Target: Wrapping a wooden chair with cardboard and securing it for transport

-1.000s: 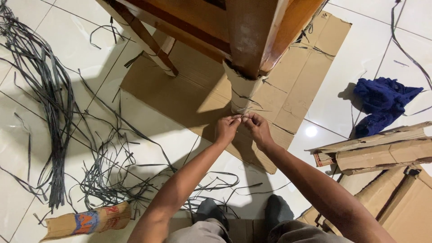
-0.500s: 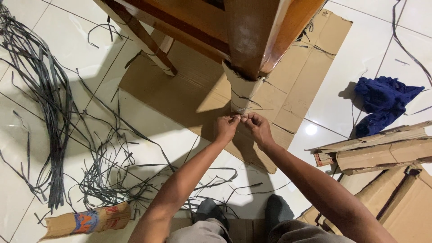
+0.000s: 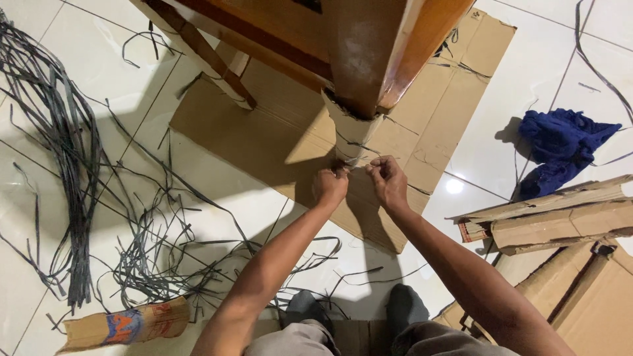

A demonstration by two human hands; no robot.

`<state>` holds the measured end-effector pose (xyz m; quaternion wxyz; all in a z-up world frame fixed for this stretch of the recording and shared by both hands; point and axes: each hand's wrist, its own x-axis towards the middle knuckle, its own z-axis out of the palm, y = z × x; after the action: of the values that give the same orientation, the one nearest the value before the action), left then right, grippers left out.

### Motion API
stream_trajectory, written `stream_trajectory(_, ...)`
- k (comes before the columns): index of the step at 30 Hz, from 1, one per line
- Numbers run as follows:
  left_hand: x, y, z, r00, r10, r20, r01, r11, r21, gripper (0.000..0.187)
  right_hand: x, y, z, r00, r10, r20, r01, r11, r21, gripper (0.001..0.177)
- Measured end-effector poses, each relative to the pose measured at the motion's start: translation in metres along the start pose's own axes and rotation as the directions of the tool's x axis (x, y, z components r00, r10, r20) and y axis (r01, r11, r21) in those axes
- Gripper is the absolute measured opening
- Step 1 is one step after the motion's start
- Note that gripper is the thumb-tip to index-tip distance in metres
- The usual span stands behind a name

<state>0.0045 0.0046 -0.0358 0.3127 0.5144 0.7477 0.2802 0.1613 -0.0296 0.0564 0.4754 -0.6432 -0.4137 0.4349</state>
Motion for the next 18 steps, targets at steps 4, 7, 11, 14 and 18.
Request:
stream_trajectory(4,0.000,0.002,0.000,0.999,-0.035,0.015,0.035,0.999,0.021,0.036,0.001,0.015,-0.006,0.998,-0.063,0.022,0.065,0.995,-0.073,0.017)
stream_trajectory(7,0.004,-0.009,0.003,0.999,-0.017,0.045,0.016,0.999,0.036,0.039,-0.003,0.018,-0.014,0.983,-0.138,0.124,0.170,0.936,-0.308,0.013)
stream_trajectory(11,0.000,0.002,-0.011,0.998,0.033,0.058,-0.035,0.999,0.029,0.034,-0.006,0.031,-0.014,0.968,-0.167,0.186,0.226,0.902,-0.368,0.011)
stream_trajectory(14,0.001,0.008,-0.018,0.995,0.027,0.097,-0.034,0.997,0.067,0.039,-0.013,0.021,-0.014,0.948,-0.214,0.235,0.291,0.881,-0.373,0.010)
stream_trajectory(18,0.010,0.001,-0.007,0.989,0.025,0.148,-0.051,0.984,0.169,0.044,-0.018,0.010,-0.014,0.913,-0.282,0.295,0.384,0.837,-0.389,0.011)
